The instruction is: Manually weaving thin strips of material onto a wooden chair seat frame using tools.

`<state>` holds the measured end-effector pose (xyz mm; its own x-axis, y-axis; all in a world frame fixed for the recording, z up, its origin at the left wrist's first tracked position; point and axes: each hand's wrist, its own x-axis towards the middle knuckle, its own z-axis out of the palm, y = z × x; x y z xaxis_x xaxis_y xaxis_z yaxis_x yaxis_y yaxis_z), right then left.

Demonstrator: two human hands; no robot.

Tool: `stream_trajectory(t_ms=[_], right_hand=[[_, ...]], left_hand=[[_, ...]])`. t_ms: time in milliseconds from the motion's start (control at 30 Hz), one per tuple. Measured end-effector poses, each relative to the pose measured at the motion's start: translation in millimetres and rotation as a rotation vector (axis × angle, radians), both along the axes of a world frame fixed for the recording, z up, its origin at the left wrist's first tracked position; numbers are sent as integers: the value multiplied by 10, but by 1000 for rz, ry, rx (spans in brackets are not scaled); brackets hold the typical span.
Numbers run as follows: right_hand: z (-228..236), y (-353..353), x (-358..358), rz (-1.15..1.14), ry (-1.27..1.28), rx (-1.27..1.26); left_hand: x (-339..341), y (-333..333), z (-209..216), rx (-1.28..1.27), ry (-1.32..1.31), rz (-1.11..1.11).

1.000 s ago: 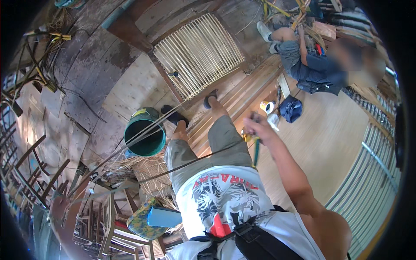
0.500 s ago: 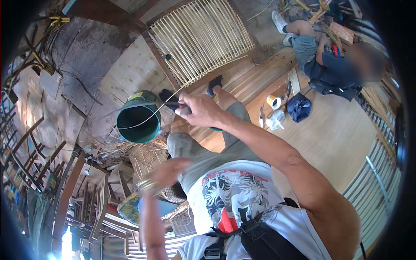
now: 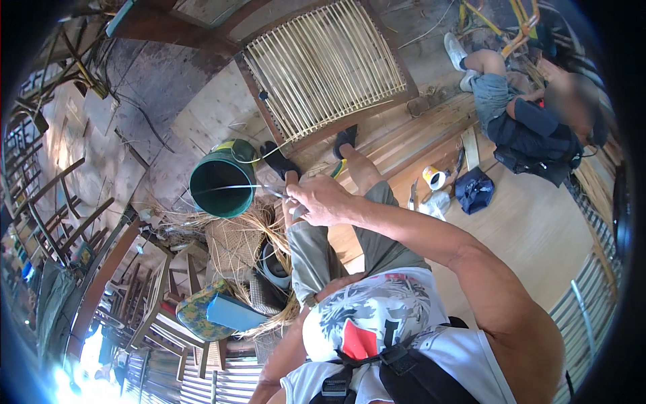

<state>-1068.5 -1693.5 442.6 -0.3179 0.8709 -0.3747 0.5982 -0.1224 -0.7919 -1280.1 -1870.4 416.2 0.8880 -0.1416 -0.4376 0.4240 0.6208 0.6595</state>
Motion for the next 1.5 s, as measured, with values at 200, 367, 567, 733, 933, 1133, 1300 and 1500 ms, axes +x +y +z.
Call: stream_trajectory(t_ms=[200,367,567,733,933,1133,1300,1500], right_hand=[[-244,292,361,44,83,-65],[-674,631,562,-3,90,-111],[-718,685,252,76,139,-332],[-774,659,139,158,381,-335],[-879,515,510,139,242,-549],[-716,657,1084,-42,-127,-173],[21,594,1652,-245,-401,-287],[-78,-415,2055,-449,-142,104]], left_hand=[[-89,364,-41,128,-173,-24],[36,2208,557,582,246,117],[138,3366,170,813,227,432],[146,3611,-454,712,-44,4],[319,3826,-825,757,-34,-341],[72,4182,-717,944,126,-104],[-483,4468,-435,1098,230,83],[-1948,4269,-218,1191,416,204]])
